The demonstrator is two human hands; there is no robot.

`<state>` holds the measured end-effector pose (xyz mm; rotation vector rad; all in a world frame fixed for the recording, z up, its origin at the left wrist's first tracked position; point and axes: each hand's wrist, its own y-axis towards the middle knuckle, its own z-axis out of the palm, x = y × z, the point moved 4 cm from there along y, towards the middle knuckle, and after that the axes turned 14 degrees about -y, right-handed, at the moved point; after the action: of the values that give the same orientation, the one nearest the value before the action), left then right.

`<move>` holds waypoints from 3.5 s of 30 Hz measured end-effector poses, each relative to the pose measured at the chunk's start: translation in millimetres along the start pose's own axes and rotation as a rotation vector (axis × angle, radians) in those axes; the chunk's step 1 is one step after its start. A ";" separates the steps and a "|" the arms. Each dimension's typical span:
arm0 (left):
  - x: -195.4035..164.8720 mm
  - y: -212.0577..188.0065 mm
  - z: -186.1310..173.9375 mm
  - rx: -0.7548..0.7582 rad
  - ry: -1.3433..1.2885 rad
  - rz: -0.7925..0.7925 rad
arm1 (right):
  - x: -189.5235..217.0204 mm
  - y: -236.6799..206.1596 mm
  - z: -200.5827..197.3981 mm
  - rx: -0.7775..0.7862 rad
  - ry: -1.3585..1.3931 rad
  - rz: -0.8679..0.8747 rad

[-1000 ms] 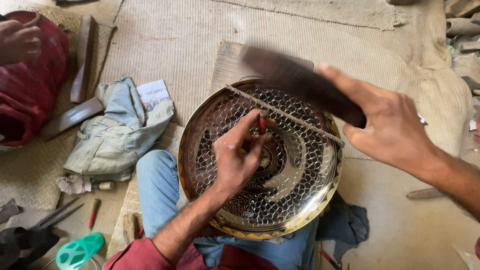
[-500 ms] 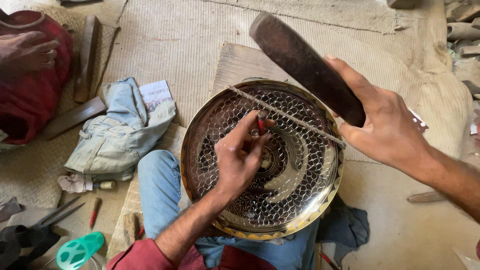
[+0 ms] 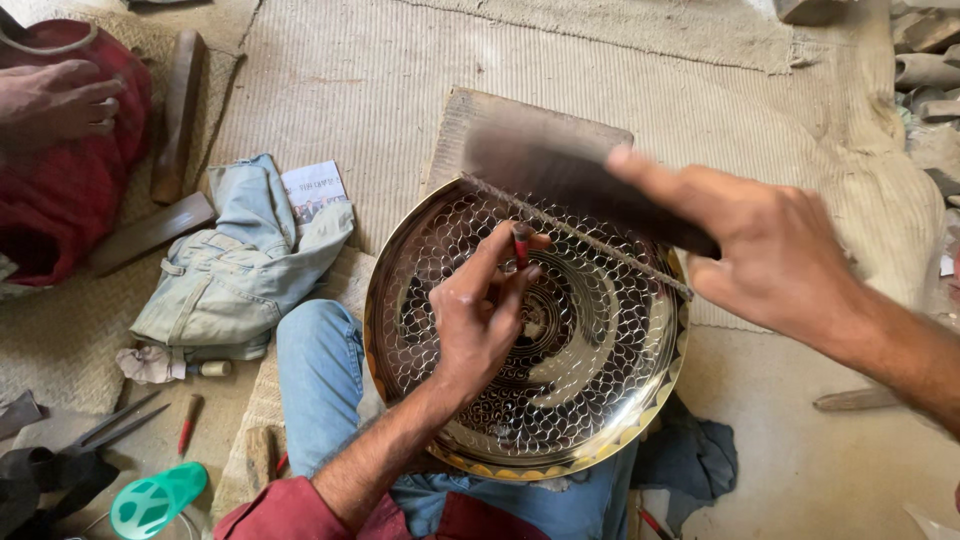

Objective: The person sits cross-legged on the floor with a decorative brass tray on their lap, holds a small red punch against the tray's patterned surface, and repeatedly strikes the punch with a wooden mallet, repositioning the punch around the design to emboss the metal. Stacks of finished trays and scattered tools surround the work area.

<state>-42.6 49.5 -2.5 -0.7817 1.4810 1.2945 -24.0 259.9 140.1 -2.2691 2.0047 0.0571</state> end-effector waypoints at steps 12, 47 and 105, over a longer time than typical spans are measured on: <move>-11.5 -0.7 0.0 0.014 -0.027 0.052 | 2.9 3.9 -10.3 0.064 -0.074 0.007; -3.3 -8.0 -2.5 -0.057 0.041 -0.012 | 1.9 8.2 -3.5 -0.119 -0.031 -0.151; -4.7 -11.0 -3.5 -0.111 -0.111 0.013 | 4.2 16.7 -8.2 -0.074 0.004 -0.115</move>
<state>-31.9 43.0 -1.9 -0.7602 1.3370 1.4171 -40.3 252.8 146.8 -2.4272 1.8998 0.1181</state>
